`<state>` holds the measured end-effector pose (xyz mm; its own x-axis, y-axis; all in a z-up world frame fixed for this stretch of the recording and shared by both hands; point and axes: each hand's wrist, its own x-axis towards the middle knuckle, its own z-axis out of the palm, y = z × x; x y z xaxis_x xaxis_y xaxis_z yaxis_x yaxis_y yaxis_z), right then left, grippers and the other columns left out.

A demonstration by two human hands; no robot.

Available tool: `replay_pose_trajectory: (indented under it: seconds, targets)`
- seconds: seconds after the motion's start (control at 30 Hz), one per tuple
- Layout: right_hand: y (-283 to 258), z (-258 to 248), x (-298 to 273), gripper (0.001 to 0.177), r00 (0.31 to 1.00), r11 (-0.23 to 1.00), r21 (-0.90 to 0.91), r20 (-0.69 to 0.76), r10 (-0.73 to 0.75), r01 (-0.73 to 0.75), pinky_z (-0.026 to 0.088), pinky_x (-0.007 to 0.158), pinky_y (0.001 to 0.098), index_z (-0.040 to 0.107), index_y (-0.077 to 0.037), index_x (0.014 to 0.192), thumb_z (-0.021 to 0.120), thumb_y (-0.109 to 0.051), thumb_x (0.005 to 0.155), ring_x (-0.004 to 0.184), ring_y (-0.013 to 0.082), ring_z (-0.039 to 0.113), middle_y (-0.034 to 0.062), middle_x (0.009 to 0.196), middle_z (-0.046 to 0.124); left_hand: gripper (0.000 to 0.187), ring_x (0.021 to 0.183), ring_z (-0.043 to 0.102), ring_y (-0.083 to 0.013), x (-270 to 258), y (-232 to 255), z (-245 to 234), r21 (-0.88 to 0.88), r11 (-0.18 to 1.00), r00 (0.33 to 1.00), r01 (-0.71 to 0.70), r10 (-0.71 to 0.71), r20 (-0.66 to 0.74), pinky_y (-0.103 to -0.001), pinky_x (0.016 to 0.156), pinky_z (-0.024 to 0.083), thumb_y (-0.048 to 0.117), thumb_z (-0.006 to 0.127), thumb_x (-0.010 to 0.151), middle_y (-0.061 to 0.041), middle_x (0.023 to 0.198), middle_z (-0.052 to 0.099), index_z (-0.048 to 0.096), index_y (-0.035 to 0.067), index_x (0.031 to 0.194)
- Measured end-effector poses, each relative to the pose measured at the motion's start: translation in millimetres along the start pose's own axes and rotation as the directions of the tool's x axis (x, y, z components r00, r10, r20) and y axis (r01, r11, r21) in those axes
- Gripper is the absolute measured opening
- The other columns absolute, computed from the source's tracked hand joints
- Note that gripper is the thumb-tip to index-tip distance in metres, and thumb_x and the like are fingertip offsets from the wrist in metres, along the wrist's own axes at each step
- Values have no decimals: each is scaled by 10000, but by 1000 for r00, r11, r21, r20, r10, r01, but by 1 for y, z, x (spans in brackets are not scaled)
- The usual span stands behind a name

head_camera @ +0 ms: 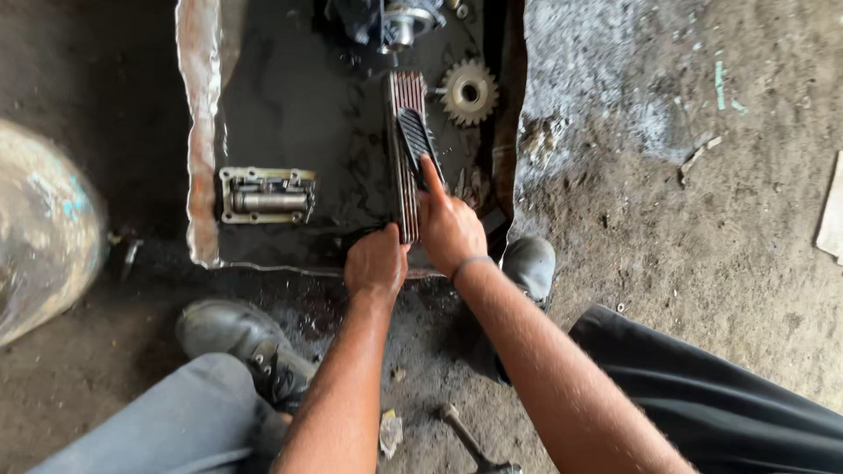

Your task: The person scrubs a metal engine component with a wire brush, then uses a small black block to rub the surface of a cylindrical part. They continue scrubbing the engine component with the wire brush, flipping it over to clean both sides.

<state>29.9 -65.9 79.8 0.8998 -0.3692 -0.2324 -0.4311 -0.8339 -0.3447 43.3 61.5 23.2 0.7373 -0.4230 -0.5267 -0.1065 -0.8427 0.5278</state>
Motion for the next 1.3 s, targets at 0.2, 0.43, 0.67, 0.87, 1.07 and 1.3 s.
replay_pose_trajectory:
  seconds: [0.2, 0.43, 0.67, 0.87, 1.07, 1.3]
  targets:
    - [-9, -15, -72, 639, 999, 999, -22, -2, -35, 35, 521, 599, 574, 284, -231, 1611, 538, -245, 1025, 672, 442, 673, 240, 792, 700, 304, 934, 731, -392, 3, -1, -1, -10, 1000, 999, -20, 20, -41, -492, 795, 588, 371, 689, 956, -198, 971, 743, 697, 78, 1039]
    - [-7, -3, -54, 646, 1000, 997, -72, 4, -26, 26, 544, 583, 554, 236, -215, 1622, 507, -238, 1036, 668, 426, 682, 231, 785, 694, 271, 877, 720, -400, 1, -8, 14, -1, 999, 997, -52, 52, -50, -506, 766, 572, 325, 685, 953, -193, 908, 734, 671, 72, 1046]
    - [3, 2, 41, 574, 1000, 1000, 10, -16, 14, -14, 541, 679, 581, 296, -295, 1604, 505, -319, 1070, 735, 456, 689, 238, 835, 726, 267, 889, 710, -396, -7, -3, 5, -9, 998, 990, -65, 64, -124, -524, 764, 563, 325, 703, 929, -170, 903, 737, 682, 64, 981]
    - [-21, -17, -123, 644, 994, 997, -28, 73, 77, -75, 553, 584, 559, 311, -221, 1598, 555, -229, 1002, 651, 440, 686, 251, 786, 690, 246, 932, 745, -368, -4, -2, 1, -23, 1000, 999, 20, -20, -27, -475, 781, 608, 320, 689, 956, -183, 974, 755, 705, 80, 1008]
    - [1, 15, 32, 616, 999, 999, -46, -25, 25, -26, 552, 604, 561, 289, -234, 1597, 542, -283, 1037, 691, 435, 695, 236, 797, 711, 260, 913, 725, -369, -1, -2, 4, -24, 998, 996, -52, 50, -75, -507, 765, 580, 303, 714, 909, -161, 925, 749, 681, 57, 987]
    - [1, -3, 38, 595, 1000, 1000, 4, -4, -25, 25, 570, 656, 547, 291, -218, 1598, 517, -309, 1056, 738, 442, 705, 259, 853, 724, 245, 929, 721, -371, -4, 2, -4, -37, 998, 993, -56, 52, -103, -493, 793, 579, 301, 708, 933, -164, 923, 745, 679, 59, 962]
